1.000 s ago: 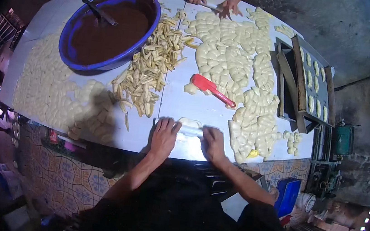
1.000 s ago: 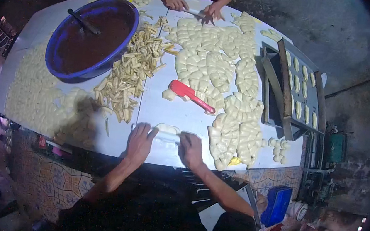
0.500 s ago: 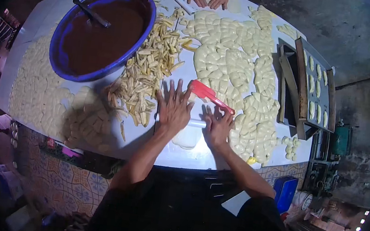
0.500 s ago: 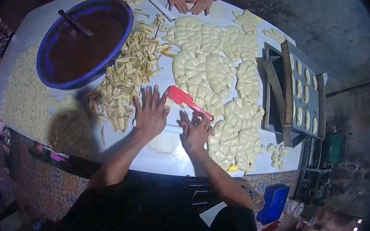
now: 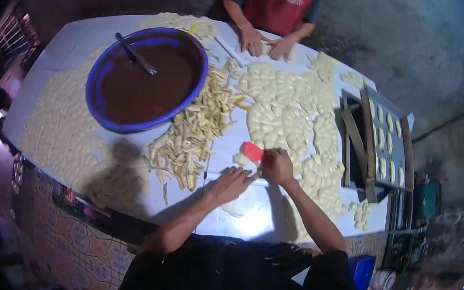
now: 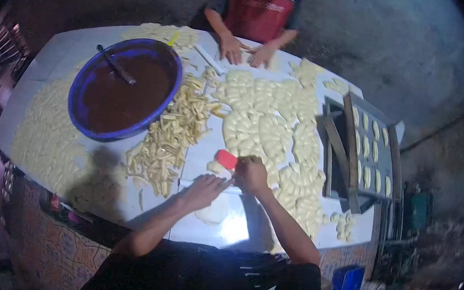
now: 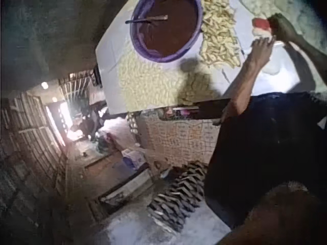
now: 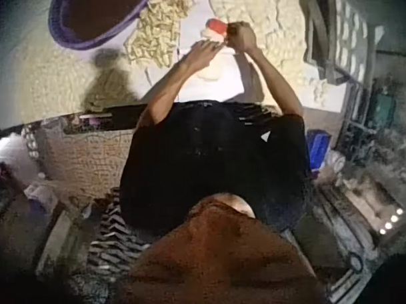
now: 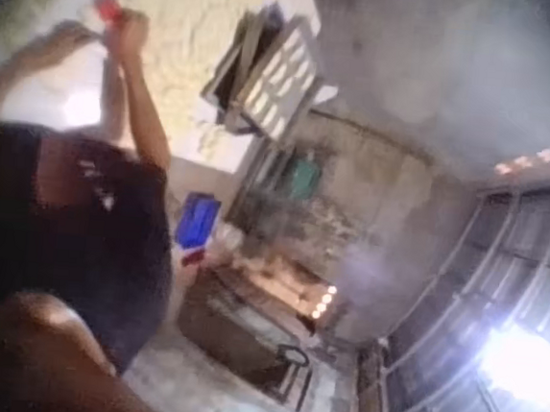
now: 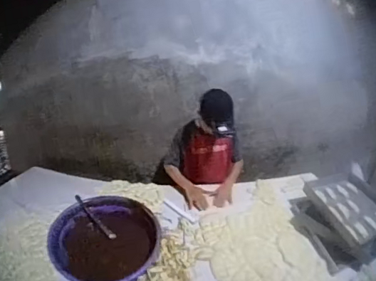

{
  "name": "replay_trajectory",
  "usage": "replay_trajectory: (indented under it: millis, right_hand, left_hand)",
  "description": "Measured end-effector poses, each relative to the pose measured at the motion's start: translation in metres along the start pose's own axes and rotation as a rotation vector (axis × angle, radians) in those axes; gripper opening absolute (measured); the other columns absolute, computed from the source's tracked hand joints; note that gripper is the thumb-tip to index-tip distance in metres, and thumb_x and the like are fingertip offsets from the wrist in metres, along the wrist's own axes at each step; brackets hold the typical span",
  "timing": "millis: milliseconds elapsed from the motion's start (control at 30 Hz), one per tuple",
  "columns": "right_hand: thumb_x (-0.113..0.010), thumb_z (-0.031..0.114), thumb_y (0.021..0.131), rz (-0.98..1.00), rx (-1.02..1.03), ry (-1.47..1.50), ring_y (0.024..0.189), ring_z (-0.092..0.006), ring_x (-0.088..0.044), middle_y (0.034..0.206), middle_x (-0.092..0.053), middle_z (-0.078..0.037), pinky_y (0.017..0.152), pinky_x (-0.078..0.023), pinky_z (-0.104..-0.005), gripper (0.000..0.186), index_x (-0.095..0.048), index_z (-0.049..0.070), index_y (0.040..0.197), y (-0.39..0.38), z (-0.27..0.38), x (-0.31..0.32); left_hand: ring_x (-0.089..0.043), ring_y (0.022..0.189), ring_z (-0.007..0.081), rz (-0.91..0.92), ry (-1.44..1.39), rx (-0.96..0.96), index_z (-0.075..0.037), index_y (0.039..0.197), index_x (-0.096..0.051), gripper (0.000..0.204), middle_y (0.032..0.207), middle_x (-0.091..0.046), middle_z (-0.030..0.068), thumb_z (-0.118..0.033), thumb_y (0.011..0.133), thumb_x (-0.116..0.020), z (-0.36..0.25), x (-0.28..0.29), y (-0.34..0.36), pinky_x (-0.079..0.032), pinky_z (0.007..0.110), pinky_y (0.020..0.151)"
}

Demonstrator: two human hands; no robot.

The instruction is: The person flattens pieces of dough, spreads chocolate filling onto them with a spatula, adds banana slices, rolls the dough around the filling by hand, and places the pastries onto baking trays.

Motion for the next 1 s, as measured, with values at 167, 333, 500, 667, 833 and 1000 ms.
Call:
replay_trajectory:
  millis: [167, 333, 500, 667, 833, 1000]
  right_hand:
    - [-0.076, 0.008, 0.082, 0.135, -0.070, 0.323, 0.072, -0.0226, -0.069, 0.096, -0.068, -0.015, 0.063, -0.056, -0.0335, 0.031, -0.067, -0.001, 0.110, -0.004, -0.022, -0.003]
    - [-0.066, -0.004, 0.083, 0.148, 0.319, 0.325, 0.091, -0.0364, -0.066, 0.105, -0.065, -0.016, 0.080, -0.053, -0.0427, 0.034, -0.067, 0.002, 0.116, 0.102, 0.182, 0.072]
    - [-0.060, 0.021, 0.093, 0.570, 0.567, -0.217, 0.101, -0.0392, -0.067, 0.106, -0.067, -0.019, 0.085, -0.055, -0.0480, 0.027, -0.070, 0.005, 0.113, 0.203, 0.308, -0.041]
    - [-0.062, 0.015, 0.087, 0.678, 0.656, -0.546, 0.105, -0.0372, -0.070, 0.111, -0.071, -0.022, 0.089, -0.056, -0.0481, 0.027, -0.073, 0.001, 0.108, 0.238, 0.319, -0.136]
    - [-0.062, 0.011, 0.079, 0.823, 0.703, -0.420, 0.101, -0.0401, -0.069, 0.105, -0.072, -0.019, 0.084, -0.056, -0.0514, 0.025, -0.074, 0.008, 0.101, 0.224, 0.342, -0.119]
    - [-0.059, 0.011, 0.083, 1.004, 0.755, -0.294, 0.107, -0.0384, -0.067, 0.106, -0.071, -0.023, 0.090, -0.053, -0.0484, 0.038, -0.073, 0.013, 0.118, 0.215, 0.357, -0.085]
  left_hand:
    - [-0.055, 0.119, 0.0365, -0.162, -0.373, 0.297, -0.007, 0.150, -0.044, 0.064, 0.119, -0.060, 0.0175, -0.005, 0.089, -0.061, 0.010, 0.069, -0.059, -0.050, 0.046, 0.096]
    - [-0.060, 0.112, 0.0441, -0.366, -0.412, 0.856, -0.007, 0.149, -0.045, 0.071, 0.124, -0.059, 0.0238, -0.015, 0.083, -0.072, 0.062, 0.086, -0.150, -0.051, 0.050, 0.094]
    - [-0.050, 0.105, 0.0377, -0.321, -0.079, 1.103, -0.009, 0.141, -0.054, 0.067, 0.117, -0.056, 0.0201, -0.023, 0.079, -0.074, 0.075, 0.058, -0.173, -0.043, 0.050, 0.092]
    - [-0.050, 0.112, 0.0382, -0.494, -0.078, 0.912, -0.012, 0.146, -0.052, 0.070, 0.122, -0.055, 0.0202, -0.035, 0.083, -0.074, 0.076, 0.051, -0.186, -0.041, 0.051, 0.093]
    - [-0.045, 0.120, 0.0410, -0.449, -0.299, 0.852, -0.018, 0.150, -0.049, 0.074, 0.129, -0.051, 0.0212, -0.033, 0.082, -0.075, 0.073, 0.079, -0.192, -0.035, 0.054, 0.101]
    - [-0.046, 0.115, 0.0403, -0.252, -0.266, 1.009, -0.019, 0.145, -0.055, 0.072, 0.123, -0.051, 0.0204, -0.034, 0.077, -0.077, 0.067, 0.023, -0.213, -0.035, 0.054, 0.100]
Point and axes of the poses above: each hand's wrist, its own y-axis towards the middle knuckle, its own x-axis out of the back of the hand, z = x × y, the point moved 10 cm from there along y, towards the middle knuckle
